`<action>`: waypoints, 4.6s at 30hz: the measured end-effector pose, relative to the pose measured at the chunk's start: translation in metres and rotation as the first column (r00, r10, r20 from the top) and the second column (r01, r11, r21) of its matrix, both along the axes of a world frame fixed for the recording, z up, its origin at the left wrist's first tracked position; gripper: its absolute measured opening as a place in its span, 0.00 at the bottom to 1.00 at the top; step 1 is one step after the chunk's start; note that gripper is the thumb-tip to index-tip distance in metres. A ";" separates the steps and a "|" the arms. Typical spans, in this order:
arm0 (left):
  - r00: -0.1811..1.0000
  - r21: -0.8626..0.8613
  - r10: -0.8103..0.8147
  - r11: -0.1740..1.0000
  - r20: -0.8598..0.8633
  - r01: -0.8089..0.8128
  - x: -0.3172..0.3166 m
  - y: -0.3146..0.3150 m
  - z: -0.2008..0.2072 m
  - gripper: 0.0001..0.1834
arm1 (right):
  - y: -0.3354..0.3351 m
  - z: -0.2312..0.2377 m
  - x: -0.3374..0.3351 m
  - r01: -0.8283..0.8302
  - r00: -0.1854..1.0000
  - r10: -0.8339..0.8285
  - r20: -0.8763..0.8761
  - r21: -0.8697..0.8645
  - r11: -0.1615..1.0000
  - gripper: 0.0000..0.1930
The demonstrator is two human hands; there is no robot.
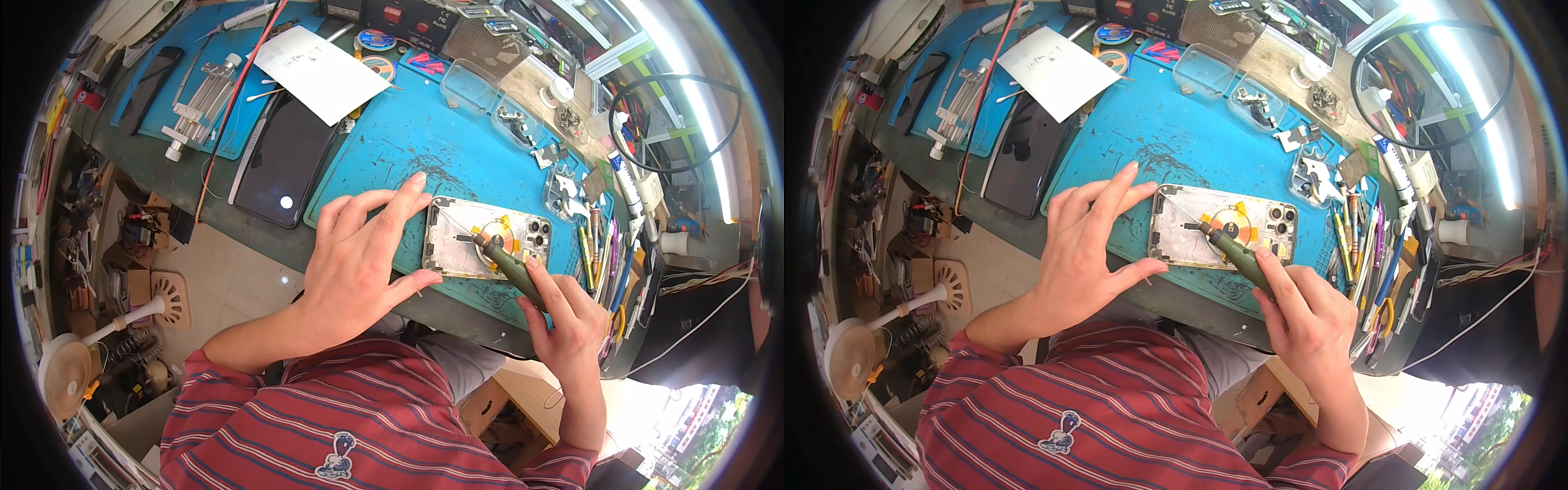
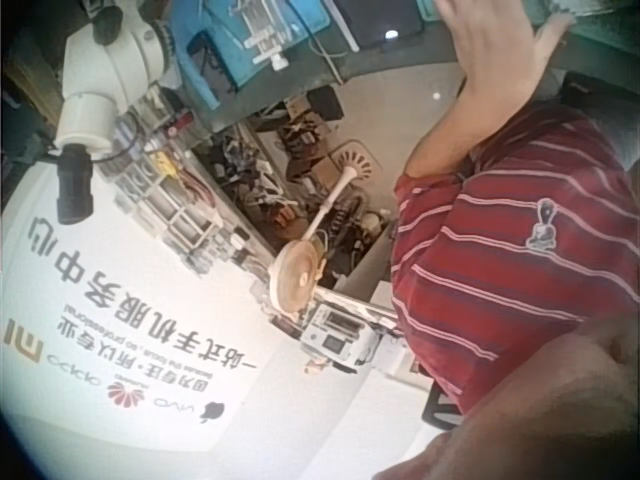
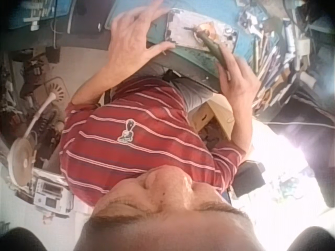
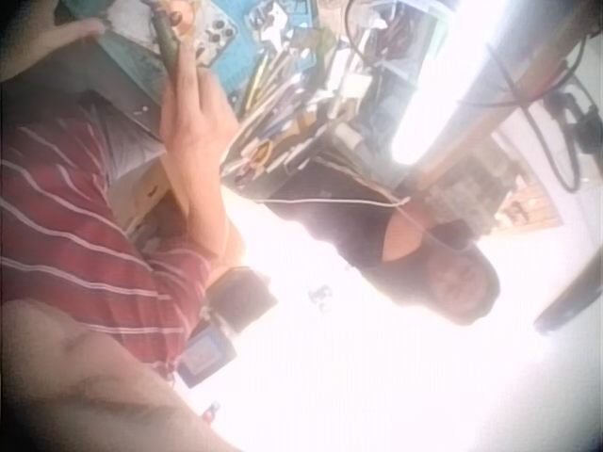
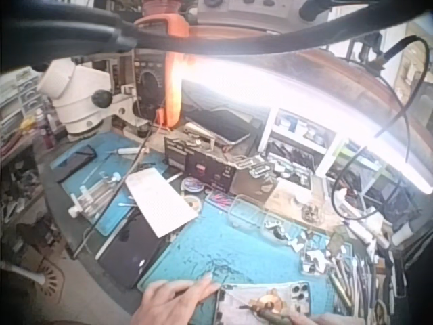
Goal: The person uses a soldering iron to work on the internal components of a disassembled smartphone placed on a blue mat. They repeatedly apply the soldering iron to the phone's circuitry while holding the device steady with their other hand.
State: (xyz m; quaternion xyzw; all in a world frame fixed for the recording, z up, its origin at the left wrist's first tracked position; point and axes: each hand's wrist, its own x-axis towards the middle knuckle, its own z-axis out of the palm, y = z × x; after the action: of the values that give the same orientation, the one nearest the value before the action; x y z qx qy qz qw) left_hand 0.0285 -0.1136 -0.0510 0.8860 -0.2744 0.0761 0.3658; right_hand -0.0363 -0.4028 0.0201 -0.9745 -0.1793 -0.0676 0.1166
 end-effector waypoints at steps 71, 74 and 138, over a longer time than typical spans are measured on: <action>0.999 -0.143 -0.011 0.990 0.041 0.017 0.005 0.009 -0.001 0.40 | 0.010 0.011 -0.026 -0.018 0.999 0.014 0.052 0.063 0.998 0.31; 0.995 -0.210 -0.072 0.974 0.069 0.085 0.004 0.015 0.004 0.17 | 0.006 0.013 -0.032 -0.063 0.996 0.059 0.071 0.055 0.996 0.30; 0.997 -0.022 -0.055 0.998 -0.059 0.054 0.007 0.006 0.006 0.63 | -0.006 -0.004 -0.004 -0.055 0.998 0.055 0.017 0.010 0.998 0.31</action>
State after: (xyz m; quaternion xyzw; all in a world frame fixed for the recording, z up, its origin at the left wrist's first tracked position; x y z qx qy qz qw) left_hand 0.0353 -0.1073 -0.0452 0.8764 -0.2868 0.0424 0.3847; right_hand -0.0405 -0.4085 0.0164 -0.9679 -0.2068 -0.0735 0.1221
